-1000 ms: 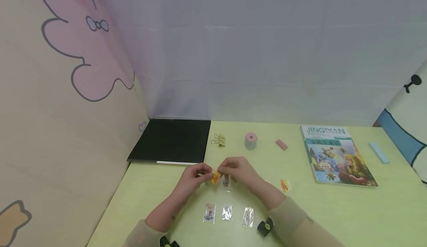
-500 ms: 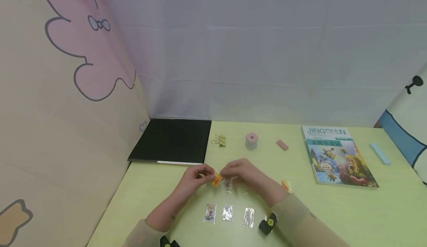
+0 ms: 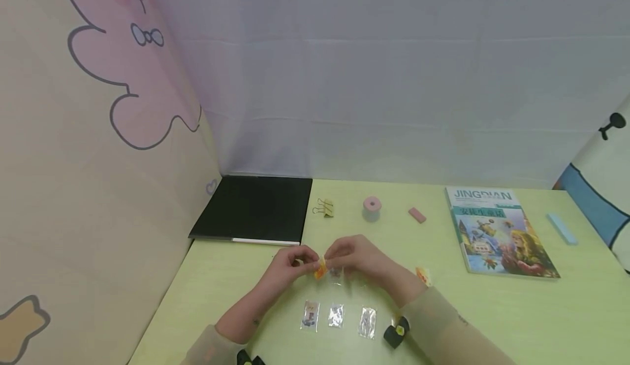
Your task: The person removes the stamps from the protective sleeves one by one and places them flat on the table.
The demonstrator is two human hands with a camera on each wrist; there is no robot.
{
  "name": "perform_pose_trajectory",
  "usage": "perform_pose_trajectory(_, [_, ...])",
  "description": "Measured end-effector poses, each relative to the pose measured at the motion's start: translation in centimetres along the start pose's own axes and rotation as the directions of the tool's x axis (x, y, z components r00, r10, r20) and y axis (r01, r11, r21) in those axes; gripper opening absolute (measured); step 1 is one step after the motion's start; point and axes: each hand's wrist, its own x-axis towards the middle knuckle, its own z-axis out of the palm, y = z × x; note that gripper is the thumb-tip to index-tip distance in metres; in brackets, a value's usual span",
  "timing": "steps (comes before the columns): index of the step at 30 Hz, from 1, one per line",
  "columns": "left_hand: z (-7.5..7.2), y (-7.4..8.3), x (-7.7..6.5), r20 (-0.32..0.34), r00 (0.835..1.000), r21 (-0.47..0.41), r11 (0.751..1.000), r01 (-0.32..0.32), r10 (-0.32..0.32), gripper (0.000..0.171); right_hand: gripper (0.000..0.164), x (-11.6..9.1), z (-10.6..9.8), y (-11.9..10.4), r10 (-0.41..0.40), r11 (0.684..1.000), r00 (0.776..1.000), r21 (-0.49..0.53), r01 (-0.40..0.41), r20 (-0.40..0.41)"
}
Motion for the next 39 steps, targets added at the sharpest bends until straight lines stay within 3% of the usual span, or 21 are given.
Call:
perform_pose_trajectory(8, [0.1,0.1,0.0,-0.013,1.0,-0.007,1.0,0.023,-0.023,0.012,0.012,-0.2,0.2,-0.5,-0.058,0.995,0.997,-0.087,0.054,-0.043])
perform_pose_trajectory(16, [0.0,2.4,-1.0,-0.007,1.0,0.002,1.0,0.011,-0.011,0.01,0.007,-0.1,0.2,-0.7,-0.085,0.963,0.994,-0.26,0.064,-0.072])
perform_pose_trajectory(26, [0.0,2.8,-1.0,-0.019,1.0,0.039,0.999,0.006,-0.006,0.01,0.013,-0.1,0.5,-0.7,-0.045,0.986,0.999,-0.162,0.04,-0.026])
perform_pose_trajectory(30, [0.1,3.0,-1.0,-0.039,0.999,0.054,0.999,0.0,0.002,0.009,0.014,-0.2,0.9,-0.9,-0.028,0.986,0.999,-0.167,0.023,-0.031])
perform_pose_trajectory(39, [0.5,2.8,-0.8,-0.138,0.99,0.089,0.996,0.01,0.002,0.008,0.01,-0.1,1.0,-0.4,-0.104,0.967,0.992,-0.242,0.082,-0.078])
